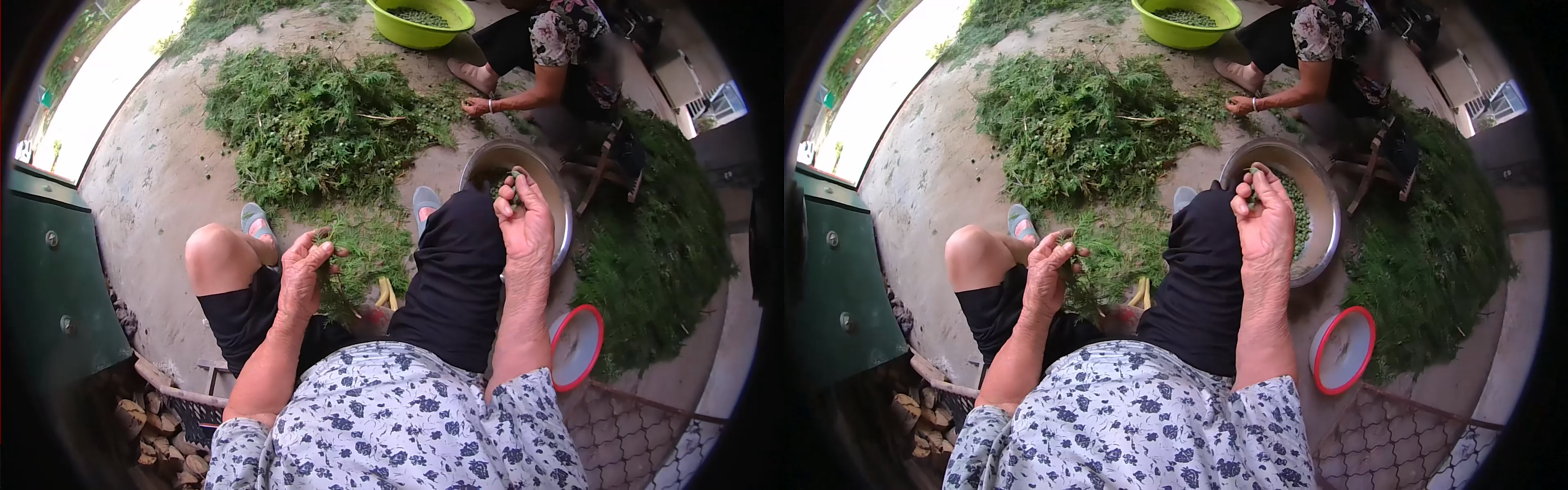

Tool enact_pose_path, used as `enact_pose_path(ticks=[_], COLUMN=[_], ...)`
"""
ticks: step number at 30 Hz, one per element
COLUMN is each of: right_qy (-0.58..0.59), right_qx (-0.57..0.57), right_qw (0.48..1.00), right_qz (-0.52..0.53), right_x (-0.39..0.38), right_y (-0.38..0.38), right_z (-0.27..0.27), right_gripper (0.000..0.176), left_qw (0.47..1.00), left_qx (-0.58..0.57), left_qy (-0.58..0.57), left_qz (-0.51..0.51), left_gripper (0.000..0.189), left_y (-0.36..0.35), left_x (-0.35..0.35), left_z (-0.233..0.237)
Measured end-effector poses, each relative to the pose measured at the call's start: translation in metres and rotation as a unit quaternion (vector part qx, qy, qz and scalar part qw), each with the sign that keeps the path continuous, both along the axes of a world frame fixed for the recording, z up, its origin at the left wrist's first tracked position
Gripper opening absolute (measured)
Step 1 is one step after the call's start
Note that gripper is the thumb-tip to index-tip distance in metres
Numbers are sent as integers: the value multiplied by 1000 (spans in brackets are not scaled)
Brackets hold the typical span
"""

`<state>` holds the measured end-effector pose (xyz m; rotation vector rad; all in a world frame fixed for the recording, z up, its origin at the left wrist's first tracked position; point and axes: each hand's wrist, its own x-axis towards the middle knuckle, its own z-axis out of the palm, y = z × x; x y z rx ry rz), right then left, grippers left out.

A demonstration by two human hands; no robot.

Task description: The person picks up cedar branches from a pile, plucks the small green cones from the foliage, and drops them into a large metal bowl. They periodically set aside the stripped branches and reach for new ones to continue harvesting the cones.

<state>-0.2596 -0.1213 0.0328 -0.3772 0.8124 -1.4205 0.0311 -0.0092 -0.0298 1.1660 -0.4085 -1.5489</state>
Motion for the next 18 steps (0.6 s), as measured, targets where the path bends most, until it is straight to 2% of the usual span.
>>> enact_pose_path(ticks=[2,4,5,8,11,13,15,16,18], right_qy=[23,-13,-6,63,129,227,453,452,363], right_qx=[87,113,125,110,148,170,145,142,166], right_qw=[989,973,970,963,952,926,868,870,898], right_qz=[-114,-200,-210,-238,-233,-248,-143,-135,-183], right_x=[-38,-66,-85,-120,-128,-134,-192,-198,-200], right_y=[-16,-30,-33,-37,-32,-26,-24,-25,-27], right_z=[-13,-22,-30,-42,-38,-43,-92,-98,-104], right_gripper=[17,27,38,44,43,38,37,37,37], left_qw=[1000,1000,999,998,995,993,991,990,985], left_qx=[-10,-8,-25,-40,-87,-99,-102,-97,-113], left_qy=[-17,-17,-23,-39,-31,-51,-78,-94,-125], left_qz=[1,-5,-14,-29,-24,-25,-31,-35,-20], left_gripper=[32,33,34,39,49,52,53,54,56], left_y=[1,1,0,-1,0,1,2,2,1], left_x=[0,-1,-3,-7,-9,-7,-6,-6,-7], left_z=[-1,-1,1,5,2,1,3,4,-1])
